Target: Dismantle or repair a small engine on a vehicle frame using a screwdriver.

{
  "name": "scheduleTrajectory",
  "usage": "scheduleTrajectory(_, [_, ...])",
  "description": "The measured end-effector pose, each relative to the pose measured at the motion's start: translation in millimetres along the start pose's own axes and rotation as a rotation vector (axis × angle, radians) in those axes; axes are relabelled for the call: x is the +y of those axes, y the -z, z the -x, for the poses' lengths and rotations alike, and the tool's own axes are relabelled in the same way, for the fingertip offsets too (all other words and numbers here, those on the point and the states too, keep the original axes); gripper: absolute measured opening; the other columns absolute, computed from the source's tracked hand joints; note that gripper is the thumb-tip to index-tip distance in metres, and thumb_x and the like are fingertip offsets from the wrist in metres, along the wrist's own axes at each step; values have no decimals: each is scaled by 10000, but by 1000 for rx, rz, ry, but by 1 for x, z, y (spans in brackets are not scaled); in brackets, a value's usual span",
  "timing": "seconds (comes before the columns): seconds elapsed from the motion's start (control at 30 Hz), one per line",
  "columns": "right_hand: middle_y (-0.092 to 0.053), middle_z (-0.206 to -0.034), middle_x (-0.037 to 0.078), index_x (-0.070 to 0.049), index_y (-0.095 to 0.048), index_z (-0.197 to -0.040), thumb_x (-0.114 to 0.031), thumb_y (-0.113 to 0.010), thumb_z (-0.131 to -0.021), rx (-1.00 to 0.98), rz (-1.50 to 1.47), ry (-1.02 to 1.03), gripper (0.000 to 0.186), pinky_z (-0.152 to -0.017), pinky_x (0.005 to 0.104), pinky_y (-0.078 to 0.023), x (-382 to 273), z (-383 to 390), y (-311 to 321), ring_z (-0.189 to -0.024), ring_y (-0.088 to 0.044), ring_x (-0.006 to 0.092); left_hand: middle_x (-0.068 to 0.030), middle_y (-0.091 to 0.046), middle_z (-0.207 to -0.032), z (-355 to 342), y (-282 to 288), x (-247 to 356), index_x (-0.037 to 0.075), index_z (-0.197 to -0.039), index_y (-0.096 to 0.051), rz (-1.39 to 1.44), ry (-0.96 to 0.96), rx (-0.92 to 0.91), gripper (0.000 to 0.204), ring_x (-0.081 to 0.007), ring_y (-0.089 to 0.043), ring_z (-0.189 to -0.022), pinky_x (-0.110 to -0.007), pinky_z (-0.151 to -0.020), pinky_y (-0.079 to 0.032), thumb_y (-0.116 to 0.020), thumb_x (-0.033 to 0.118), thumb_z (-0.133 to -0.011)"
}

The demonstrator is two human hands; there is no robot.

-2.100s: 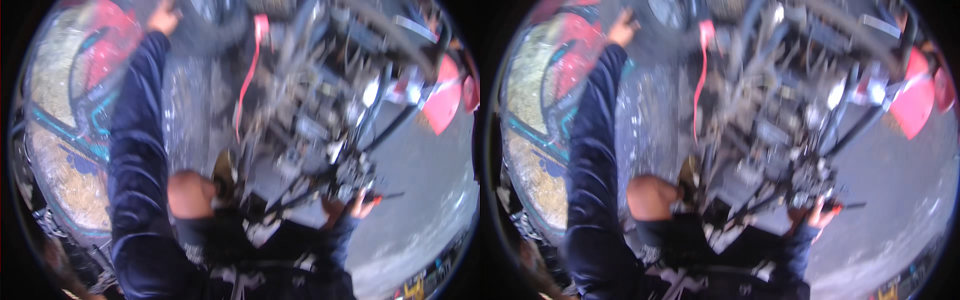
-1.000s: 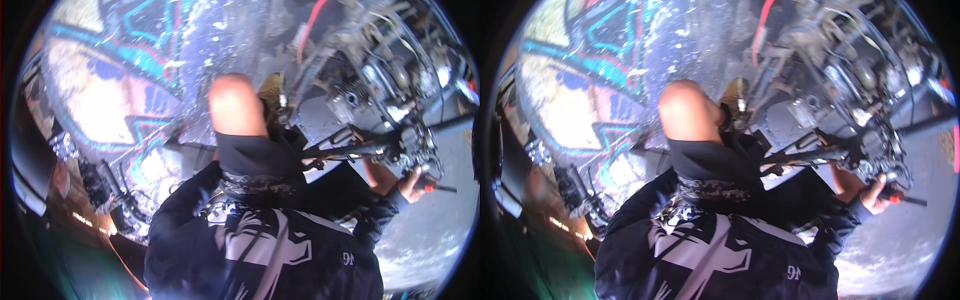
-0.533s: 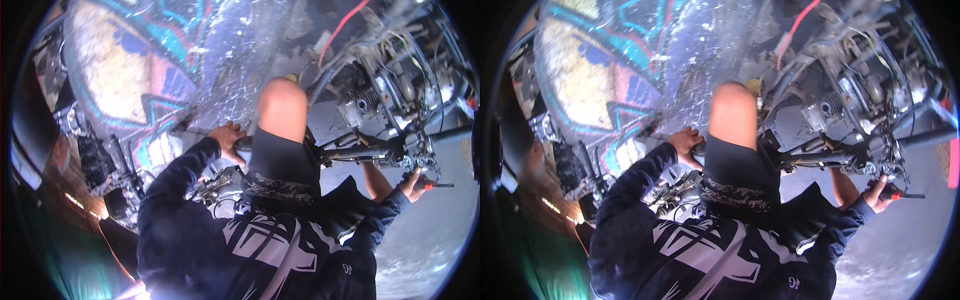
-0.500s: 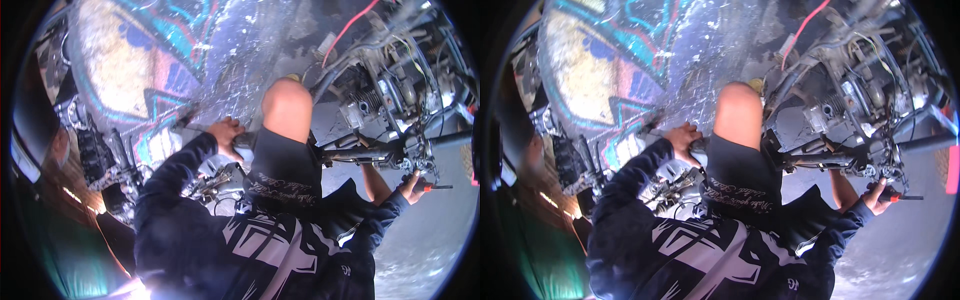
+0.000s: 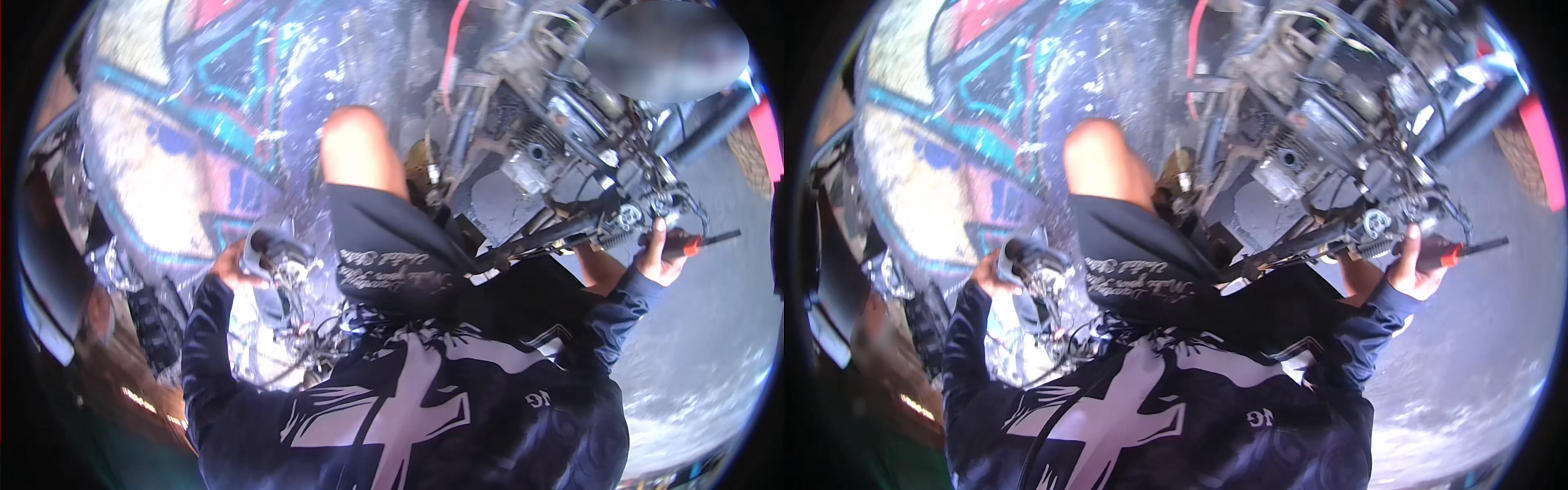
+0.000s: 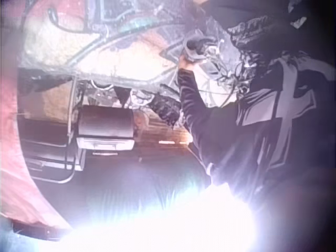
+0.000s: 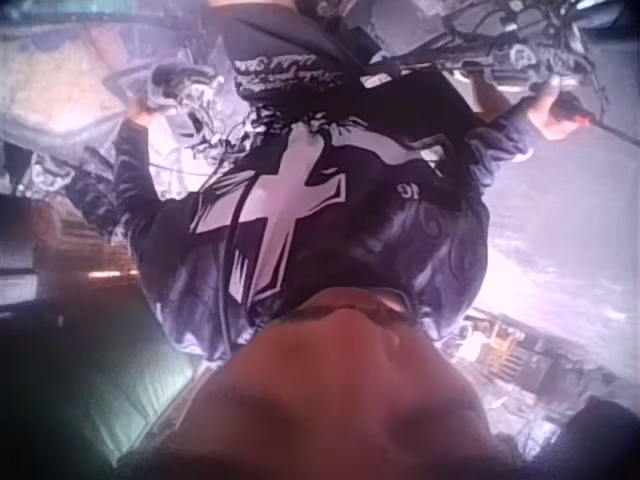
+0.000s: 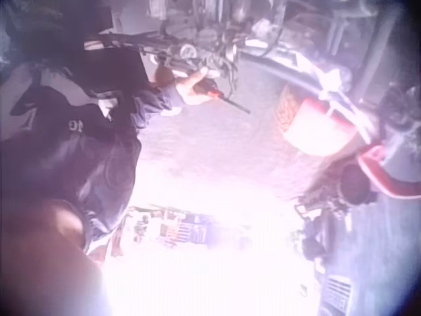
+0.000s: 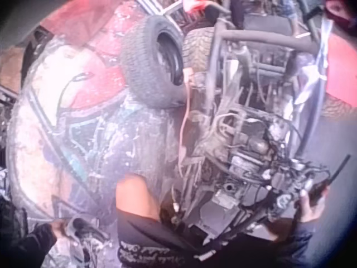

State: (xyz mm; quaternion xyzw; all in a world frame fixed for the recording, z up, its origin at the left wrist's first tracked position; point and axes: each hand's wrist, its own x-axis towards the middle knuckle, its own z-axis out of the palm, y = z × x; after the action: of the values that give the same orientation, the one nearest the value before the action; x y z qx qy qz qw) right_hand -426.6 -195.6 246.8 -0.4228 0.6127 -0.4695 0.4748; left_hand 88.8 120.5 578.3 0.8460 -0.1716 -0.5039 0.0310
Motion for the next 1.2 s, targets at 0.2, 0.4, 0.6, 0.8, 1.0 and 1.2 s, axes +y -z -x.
scheduleTrajectory(0.2, [-500,-598,26,-42,-483,-850,-90,-695,-784,166,-29,-5,227,-432,219,-336,-11,5,-5,-466,-444,92,-51,-617,-1081,-51,13,-17,27,-1203,-505,30,131,-183,810,-190,-555,-1030,-340,-931,-428,-846,14,-469])
scheduleTrajectory(0.4, [-459,-562,-1,-82,-461,-816,-151,-688,-805,212,-52,1,237,-391,216,-306,-5,9,-13,-425,-399,76,-68,-653,-959,-89,36,-65,23,-1099,-574,-16,213,-362,600,-214,-599,-904,-343,-808,-476,-812,73,-550])
scheduleTrajectory(0.6, [-437,-542,-23,-108,-467,-788,-186,-736,-767,340,-135,-106,281,-376,215,-294,-16,19,-21,-404,-368,67,-89,-655,-949,-145,23,-81,8,-1068,-594,-139,172,-653,522,-214,-611,-870,-302,-816,-469,-791,205,-626])
scheduleTrajectory(0.8, [-439,-533,-14,-93,-467,-780,-239,-788,-695,338,-62,-156,363,-367,248,-320,-20,12,-26,-392,-384,88,-62,-623,-1012,-174,-12,-100,28,-1063,-616,-129,351,-645,468,-172,-572,-950,-307,-826,-465,-754,313,-720])
scheduleTrajectory(1.0, [-619,-756,64,-17,-574,-913,-330,-792,-661,355,106,-116,457,-668,295,-458,10,-1,-3,-664,-555,158,-148,-609,-1123,-175,-20,-19,25,-1155,-577,-896,-183,-388,517,-266,-545,-1088,-363,-952,-404,-658,394,-802])
scheduleTrajectory(1.2, [-655,-925,153,12,-564,-1026,-416,-776,-640,340,124,-25,614,-797,341,-468,29,-12,-4,-850,-630,270,-119,-638,-1046,-120,-9,175,-19,-1135,-565,-498,-840,510,364,-188,-590,-982,-310,-881,-441,-641,170,-833])
